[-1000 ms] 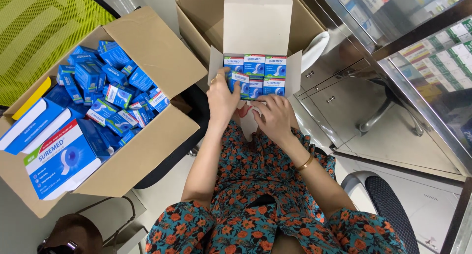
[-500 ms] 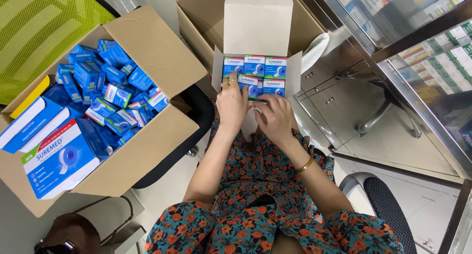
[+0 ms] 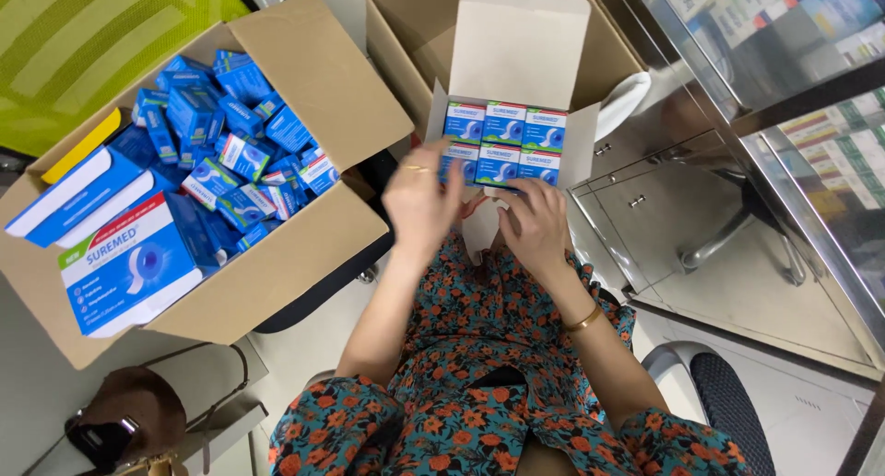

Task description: Organizing and packing small boxes of medical supplies into a larger box.

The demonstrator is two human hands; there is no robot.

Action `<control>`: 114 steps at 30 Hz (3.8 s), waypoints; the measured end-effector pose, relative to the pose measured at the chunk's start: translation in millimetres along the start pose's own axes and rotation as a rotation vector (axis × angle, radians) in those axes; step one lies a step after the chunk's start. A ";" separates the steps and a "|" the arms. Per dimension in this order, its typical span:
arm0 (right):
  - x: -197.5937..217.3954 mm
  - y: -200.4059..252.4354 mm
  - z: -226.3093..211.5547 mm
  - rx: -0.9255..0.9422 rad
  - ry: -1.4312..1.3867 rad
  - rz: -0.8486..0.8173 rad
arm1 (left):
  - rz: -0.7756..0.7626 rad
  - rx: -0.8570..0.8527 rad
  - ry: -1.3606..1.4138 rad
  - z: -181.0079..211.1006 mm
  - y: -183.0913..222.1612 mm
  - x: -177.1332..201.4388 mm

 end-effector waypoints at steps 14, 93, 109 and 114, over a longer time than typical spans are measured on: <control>0.0 -2.6 -3.1 0.000 -0.036 -0.002 | -0.048 0.382 -0.710 -254.2 10.8 108.3; 2.9 5.1 -0.6 -0.055 -0.036 -0.045 | -0.337 0.349 -0.899 -240.6 22.5 143.1; -1.7 5.7 0.8 -0.072 -0.033 -0.046 | -0.155 0.439 -0.746 -215.6 20.4 164.6; 7.5 -6.6 -16.1 -0.042 -0.111 0.017 | 0.027 0.379 0.007 -131.5 5.8 133.7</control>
Point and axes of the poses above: each hand's wrist, its own y-axis away from the middle knuckle, its own x-axis out of the back of the hand, z = x × y, the point moved 8 cm from there along -y, towards the middle knuckle, and after that the axes turned 2 degrees about -y, right-handed, at the moved point
